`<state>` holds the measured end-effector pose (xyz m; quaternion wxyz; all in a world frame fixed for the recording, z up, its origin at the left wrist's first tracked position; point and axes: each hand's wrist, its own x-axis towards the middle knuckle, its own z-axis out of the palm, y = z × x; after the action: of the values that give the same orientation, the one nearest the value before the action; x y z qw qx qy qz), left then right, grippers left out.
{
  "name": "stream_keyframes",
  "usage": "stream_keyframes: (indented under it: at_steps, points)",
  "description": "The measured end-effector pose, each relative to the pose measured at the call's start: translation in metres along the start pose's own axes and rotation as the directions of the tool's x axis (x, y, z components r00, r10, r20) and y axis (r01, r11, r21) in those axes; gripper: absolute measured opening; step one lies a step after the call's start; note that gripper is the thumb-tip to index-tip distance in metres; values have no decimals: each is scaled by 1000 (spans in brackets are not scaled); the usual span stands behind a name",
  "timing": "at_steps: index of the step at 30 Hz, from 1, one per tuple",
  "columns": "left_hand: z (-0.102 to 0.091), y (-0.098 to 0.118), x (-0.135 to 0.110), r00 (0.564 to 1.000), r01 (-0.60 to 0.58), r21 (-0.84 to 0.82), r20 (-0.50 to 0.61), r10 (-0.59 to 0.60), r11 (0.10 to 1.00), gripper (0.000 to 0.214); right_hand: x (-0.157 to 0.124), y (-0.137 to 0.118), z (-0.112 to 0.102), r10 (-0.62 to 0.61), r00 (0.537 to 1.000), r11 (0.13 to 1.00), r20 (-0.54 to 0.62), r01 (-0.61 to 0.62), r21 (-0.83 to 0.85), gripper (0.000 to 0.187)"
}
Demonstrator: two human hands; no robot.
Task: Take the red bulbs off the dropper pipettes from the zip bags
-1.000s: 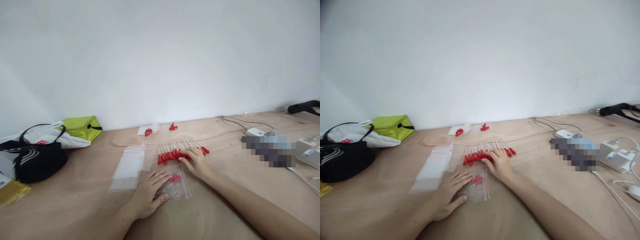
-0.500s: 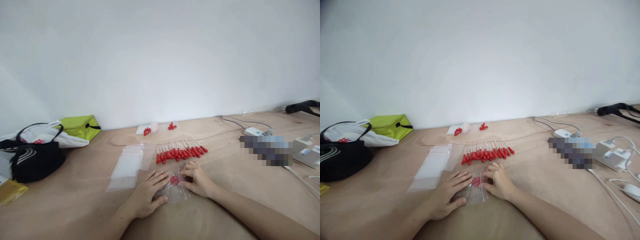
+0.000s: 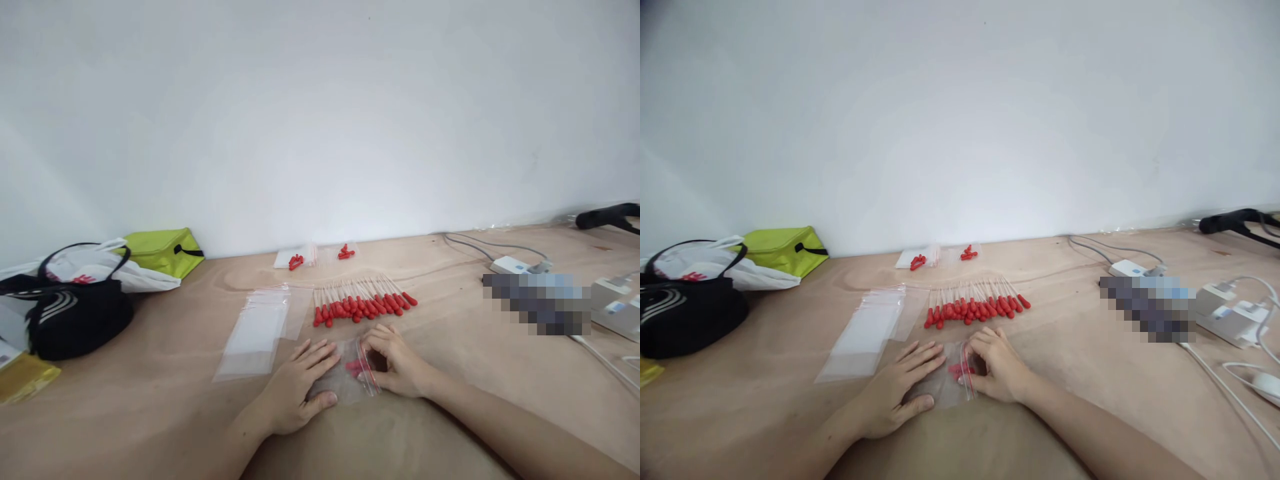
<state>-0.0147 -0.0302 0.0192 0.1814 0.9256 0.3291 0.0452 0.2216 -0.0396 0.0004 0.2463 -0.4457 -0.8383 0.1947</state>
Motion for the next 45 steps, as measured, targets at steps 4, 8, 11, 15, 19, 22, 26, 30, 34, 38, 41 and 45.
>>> stream_keyframes:
  at_steps: [4,8,11,15,19,22,26,30,34,38,41,45]
  points:
    - [0,0,0,1000,-1,-7,-3,1,1000,53,0,-2,1,-4,1000,998,12,3,71,23]
    - [-1,1,-1,1000,2,-7,-6,-2,1000,53,1,-1,-3,-68,997,988,24,63,144,5]
    - [0,0,-1,1000,15,-1,4,-15,1000,53,1,4,-11,-58,997,980,60,45,194,8]
    - [1,-2,-1,999,41,11,-2,-41,999,53,0,10,-20,6,995,972,102,-30,234,15]
    - [1,-2,-1,997,81,49,1,-81,996,54,1,11,-24,71,974,956,214,-128,263,13]
    - [2,-2,-2,995,96,60,-4,-96,994,54,2,17,-35,88,978,945,191,-143,295,9]
    - [4,-5,-4,994,102,60,-36,-100,993,52,3,35,-64,139,984,874,114,-176,452,12]
    - [7,-8,-5,993,78,75,-97,-70,994,47,3,56,-93,272,961,759,-47,-184,624,25]
    - [10,-9,-1,966,95,60,-246,-78,994,35,10,70,-95,366,829,812,-424,-62,580,30]
    - [13,-13,5,867,204,26,-470,-168,979,26,24,76,-69,176,723,974,-669,-30,223,22]
    - [13,-19,6,781,329,12,-566,-265,944,22,33,79,-46,-105,741,993,-664,41,-112,18]
    - [12,-22,6,738,418,-17,-576,-351,908,23,39,88,-30,-332,770,907,-545,103,-408,26]
